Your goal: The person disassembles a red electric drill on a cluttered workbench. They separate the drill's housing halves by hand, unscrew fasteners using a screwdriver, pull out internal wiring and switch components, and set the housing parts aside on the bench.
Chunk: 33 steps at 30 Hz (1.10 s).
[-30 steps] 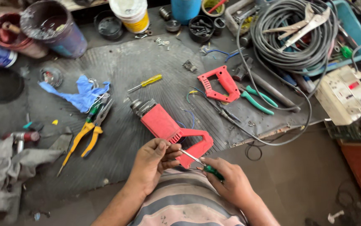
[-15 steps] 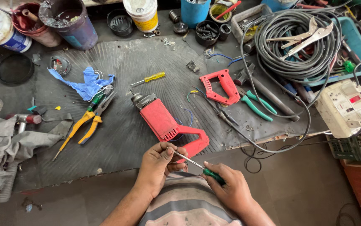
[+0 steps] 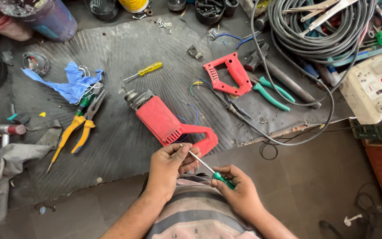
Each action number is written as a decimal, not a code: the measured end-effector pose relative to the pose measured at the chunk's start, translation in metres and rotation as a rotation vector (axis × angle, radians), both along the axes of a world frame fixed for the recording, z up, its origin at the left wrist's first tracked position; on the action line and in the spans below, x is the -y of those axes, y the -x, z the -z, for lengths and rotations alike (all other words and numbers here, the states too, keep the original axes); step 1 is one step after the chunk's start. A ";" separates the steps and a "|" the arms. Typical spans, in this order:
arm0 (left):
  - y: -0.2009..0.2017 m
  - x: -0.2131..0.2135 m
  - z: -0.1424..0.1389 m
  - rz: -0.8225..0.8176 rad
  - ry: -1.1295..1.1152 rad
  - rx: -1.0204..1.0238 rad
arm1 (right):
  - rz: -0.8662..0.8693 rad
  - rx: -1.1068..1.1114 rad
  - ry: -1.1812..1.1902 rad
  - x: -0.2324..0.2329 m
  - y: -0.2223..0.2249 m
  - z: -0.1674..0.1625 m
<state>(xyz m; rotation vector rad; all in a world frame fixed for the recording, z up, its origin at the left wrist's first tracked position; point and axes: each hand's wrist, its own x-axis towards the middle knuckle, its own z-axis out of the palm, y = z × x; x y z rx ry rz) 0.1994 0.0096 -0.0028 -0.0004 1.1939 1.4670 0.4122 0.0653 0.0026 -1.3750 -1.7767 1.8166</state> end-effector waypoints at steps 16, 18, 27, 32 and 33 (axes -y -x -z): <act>-0.004 -0.017 0.007 0.068 0.162 0.044 | 0.033 0.132 -0.128 -0.002 0.030 0.001; -0.004 -0.018 0.007 0.056 0.172 0.040 | 0.036 0.128 -0.130 -0.003 0.031 0.004; -0.003 -0.017 0.008 0.017 0.124 0.044 | 0.029 0.121 -0.138 -0.005 0.034 0.012; -0.003 -0.015 0.009 0.056 0.096 0.043 | 0.063 -0.033 0.062 -0.008 0.033 0.023; -0.003 -0.015 0.009 0.072 0.092 0.027 | 0.060 -0.011 0.129 -0.011 0.032 0.025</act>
